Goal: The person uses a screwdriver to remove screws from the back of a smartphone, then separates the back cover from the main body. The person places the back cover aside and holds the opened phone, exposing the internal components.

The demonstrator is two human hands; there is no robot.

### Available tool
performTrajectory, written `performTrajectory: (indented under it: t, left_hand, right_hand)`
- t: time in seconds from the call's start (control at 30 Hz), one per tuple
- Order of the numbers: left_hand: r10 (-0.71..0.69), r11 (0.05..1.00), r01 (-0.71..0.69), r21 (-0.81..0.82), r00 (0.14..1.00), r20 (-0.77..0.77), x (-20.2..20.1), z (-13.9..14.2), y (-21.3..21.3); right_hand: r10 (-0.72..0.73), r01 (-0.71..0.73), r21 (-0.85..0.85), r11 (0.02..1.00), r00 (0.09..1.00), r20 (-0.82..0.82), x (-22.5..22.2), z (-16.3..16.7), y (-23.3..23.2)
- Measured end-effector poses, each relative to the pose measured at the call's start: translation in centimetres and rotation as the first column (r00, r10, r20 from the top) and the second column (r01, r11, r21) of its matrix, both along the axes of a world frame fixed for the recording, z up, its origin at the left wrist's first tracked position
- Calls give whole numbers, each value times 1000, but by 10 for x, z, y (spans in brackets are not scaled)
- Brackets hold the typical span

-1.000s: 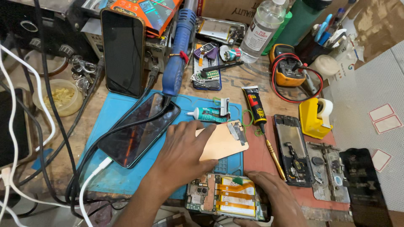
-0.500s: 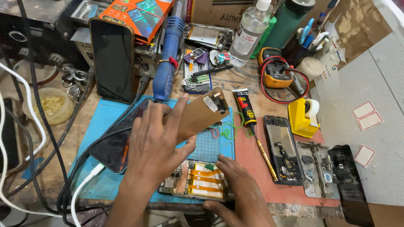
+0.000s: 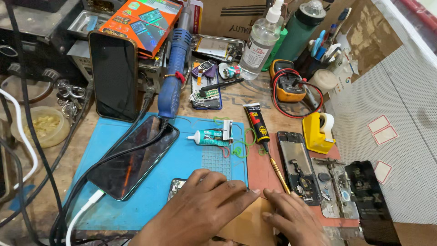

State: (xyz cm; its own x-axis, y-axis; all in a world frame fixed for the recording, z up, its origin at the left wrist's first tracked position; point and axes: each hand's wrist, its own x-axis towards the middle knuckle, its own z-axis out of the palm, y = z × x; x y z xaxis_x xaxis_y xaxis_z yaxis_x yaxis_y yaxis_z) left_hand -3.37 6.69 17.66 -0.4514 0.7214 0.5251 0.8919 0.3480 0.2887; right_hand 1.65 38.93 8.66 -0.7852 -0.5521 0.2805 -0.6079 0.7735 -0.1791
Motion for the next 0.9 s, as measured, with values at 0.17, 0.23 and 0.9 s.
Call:
performTrajectory:
  t: [0.17, 0.23, 0.9]
  left_hand:
    - [13, 1000, -12, 10, 1000, -19, -1, -6, 4]
    - [63, 995, -61, 78, 998, -15, 1, -3, 2]
    - [422, 896, -444, 6, 856, 299, 27, -62, -41]
  right_hand:
    - [35, -40, -147, 988, 999, -36, 8, 2, -2]
    - [25, -23, -134, 991, 999, 20, 2, 13, 0]
    - [-790, 755, -270, 598, 612, -37, -18, 42, -31]
